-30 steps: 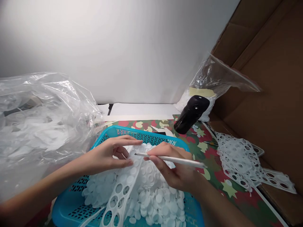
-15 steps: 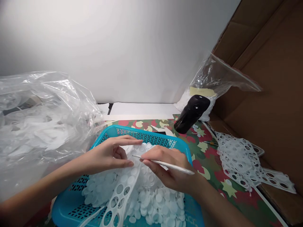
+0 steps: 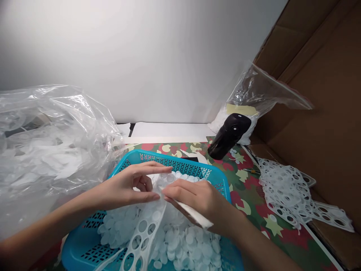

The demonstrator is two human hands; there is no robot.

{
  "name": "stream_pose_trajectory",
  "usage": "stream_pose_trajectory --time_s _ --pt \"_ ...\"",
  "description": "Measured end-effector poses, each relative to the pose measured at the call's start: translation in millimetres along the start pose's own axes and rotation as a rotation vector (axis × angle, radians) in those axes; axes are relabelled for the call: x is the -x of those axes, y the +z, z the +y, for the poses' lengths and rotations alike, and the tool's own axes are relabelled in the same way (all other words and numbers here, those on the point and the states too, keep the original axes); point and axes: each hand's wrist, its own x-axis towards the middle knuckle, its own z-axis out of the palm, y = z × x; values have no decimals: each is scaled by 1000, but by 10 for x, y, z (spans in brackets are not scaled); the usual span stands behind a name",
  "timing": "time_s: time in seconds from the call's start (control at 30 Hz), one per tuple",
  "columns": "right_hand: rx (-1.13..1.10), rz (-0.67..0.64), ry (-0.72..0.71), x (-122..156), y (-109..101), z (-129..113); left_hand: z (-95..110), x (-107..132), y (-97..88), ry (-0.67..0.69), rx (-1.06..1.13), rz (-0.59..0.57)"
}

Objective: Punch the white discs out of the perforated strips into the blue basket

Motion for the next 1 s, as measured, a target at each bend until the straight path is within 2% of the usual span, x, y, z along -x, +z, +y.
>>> stream_pose_trajectory --time_s 0.1,0.2,0.37,0.6,0.7,0.87,0.93,1.0 --pt "17 135 50 2 -20 -12 -3 -6 4 21 17 39" --pt "-15 188 89 -15 -41 -22 -7 -13 4 6 23 62" --pt "-69 206 128 -29 -44 -8 19 -4 19 -10 -51 74" --pt "-43 200 140 -26 -32 15 46 35 84 80 -366 178" --pt "-59 184 130 -38 -34 9 39 30 86 107 -349 195" --pt "-86 182 141 -28 -39 -2 19 -4 52 98 -250 126" --pt "-92 245 162 1 -35 -1 13 -10 40 82 -241 129" --pt "-153 368 180 34 -28 2 9 -7 33 61 -249 135"
